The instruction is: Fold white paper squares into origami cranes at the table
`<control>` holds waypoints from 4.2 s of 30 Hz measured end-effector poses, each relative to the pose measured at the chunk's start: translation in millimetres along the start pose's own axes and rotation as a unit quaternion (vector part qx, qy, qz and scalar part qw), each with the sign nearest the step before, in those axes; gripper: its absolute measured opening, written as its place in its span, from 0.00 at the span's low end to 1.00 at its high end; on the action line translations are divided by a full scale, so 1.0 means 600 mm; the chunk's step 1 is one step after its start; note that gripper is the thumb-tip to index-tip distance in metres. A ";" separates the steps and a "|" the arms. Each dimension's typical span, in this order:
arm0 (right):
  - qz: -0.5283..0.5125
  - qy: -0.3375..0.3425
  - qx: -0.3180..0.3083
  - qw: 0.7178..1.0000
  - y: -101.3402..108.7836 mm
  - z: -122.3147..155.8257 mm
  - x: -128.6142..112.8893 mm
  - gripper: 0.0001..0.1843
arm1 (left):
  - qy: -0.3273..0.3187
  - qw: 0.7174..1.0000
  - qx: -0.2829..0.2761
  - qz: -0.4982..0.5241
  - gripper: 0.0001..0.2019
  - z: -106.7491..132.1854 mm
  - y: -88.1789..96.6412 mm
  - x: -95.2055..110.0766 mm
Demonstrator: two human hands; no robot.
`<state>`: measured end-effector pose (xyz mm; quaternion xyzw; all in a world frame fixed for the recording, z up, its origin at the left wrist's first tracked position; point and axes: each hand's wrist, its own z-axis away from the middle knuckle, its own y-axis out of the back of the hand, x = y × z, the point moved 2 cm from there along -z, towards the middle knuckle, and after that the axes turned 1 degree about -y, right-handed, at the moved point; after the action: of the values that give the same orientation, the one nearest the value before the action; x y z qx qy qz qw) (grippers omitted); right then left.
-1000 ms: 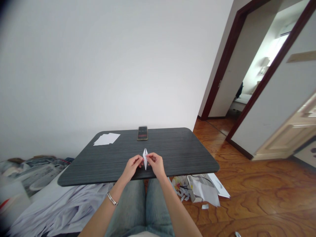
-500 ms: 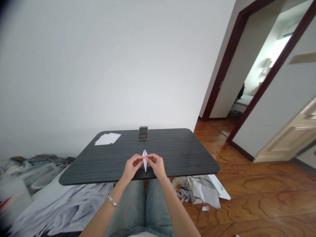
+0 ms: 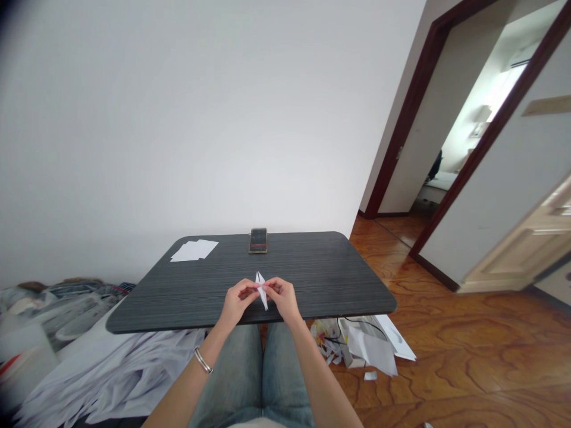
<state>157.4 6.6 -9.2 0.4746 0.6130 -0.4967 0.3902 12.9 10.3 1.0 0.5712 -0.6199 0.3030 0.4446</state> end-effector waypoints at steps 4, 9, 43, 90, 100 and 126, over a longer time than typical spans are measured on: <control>0.001 -0.005 0.006 1.000 0.002 -0.001 0.004 0.10 | -0.013 1.000 -0.002 0.001 0.05 0.000 -0.001 0.002; 0.000 0.002 0.003 1.000 0.004 -0.001 0.005 0.10 | 0.000 1.000 0.007 0.009 0.04 0.000 0.000 0.001; 0.000 0.031 -0.046 0.998 -0.002 0.005 -0.004 0.10 | 0.018 0.999 0.036 -0.022 0.05 0.002 0.001 0.009; 0.004 0.043 -0.023 0.999 0.001 0.004 -0.007 0.05 | -0.015 1.000 -0.009 -0.007 0.05 0.004 -0.003 0.010; 0.022 0.043 -0.004 0.999 -0.003 0.004 -0.006 0.09 | -0.010 1.000 0.009 -0.024 0.06 0.004 -0.003 0.014; 0.055 0.050 0.036 0.997 -0.008 -0.002 0.007 0.09 | 0.055 0.995 0.016 0.079 0.06 -0.001 -0.007 0.000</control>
<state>151.5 8.4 -11.7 0.5453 0.5866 -0.4717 0.3688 17.3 10.2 0.8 0.5101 -0.6325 0.3779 0.4439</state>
